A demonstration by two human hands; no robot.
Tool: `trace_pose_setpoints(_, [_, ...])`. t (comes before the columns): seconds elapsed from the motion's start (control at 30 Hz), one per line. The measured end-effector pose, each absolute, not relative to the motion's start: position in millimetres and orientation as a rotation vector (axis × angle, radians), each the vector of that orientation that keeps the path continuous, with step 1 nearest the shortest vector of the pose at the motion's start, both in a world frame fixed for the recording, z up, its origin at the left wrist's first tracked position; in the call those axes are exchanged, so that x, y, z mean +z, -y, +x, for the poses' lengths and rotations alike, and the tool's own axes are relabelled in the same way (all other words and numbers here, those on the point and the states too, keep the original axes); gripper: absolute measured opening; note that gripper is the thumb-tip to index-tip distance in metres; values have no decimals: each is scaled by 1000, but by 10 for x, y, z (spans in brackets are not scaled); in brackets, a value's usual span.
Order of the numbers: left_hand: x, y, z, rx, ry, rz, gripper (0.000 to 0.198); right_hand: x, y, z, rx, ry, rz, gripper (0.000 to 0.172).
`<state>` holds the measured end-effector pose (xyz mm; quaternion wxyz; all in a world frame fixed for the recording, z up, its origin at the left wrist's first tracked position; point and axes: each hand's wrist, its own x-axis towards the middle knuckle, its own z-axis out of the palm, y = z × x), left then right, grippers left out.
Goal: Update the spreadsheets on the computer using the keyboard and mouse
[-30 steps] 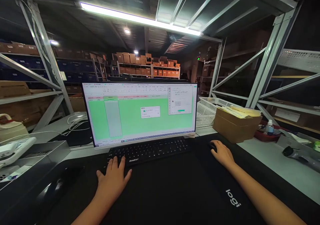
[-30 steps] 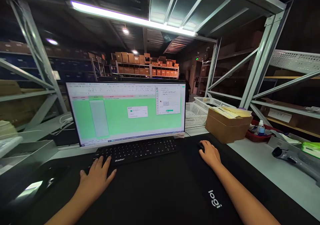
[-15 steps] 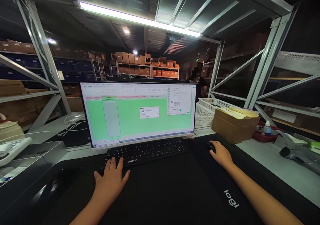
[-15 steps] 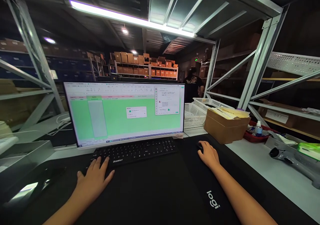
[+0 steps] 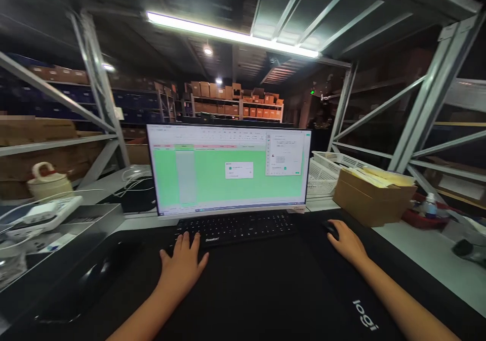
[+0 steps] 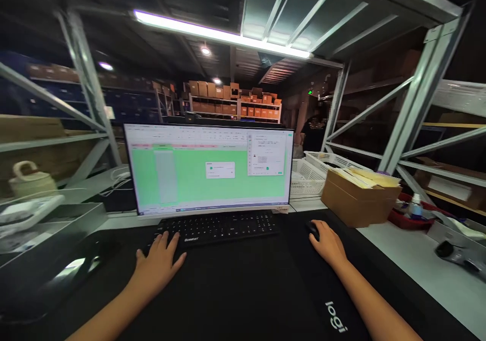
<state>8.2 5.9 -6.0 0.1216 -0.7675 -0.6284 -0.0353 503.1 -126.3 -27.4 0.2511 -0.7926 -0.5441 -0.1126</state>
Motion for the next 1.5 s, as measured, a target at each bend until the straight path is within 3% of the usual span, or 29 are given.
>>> trace_pose_setpoints(0.4, [53,72,72,-169,1886,-2319,66,-667,1032,5454,-291,1568,-1953,54])
trace_pose_setpoints(1.5, [-21,4,66,-169,1876,-2299,65,-659,1055,5431,-336,1531,-2069,49])
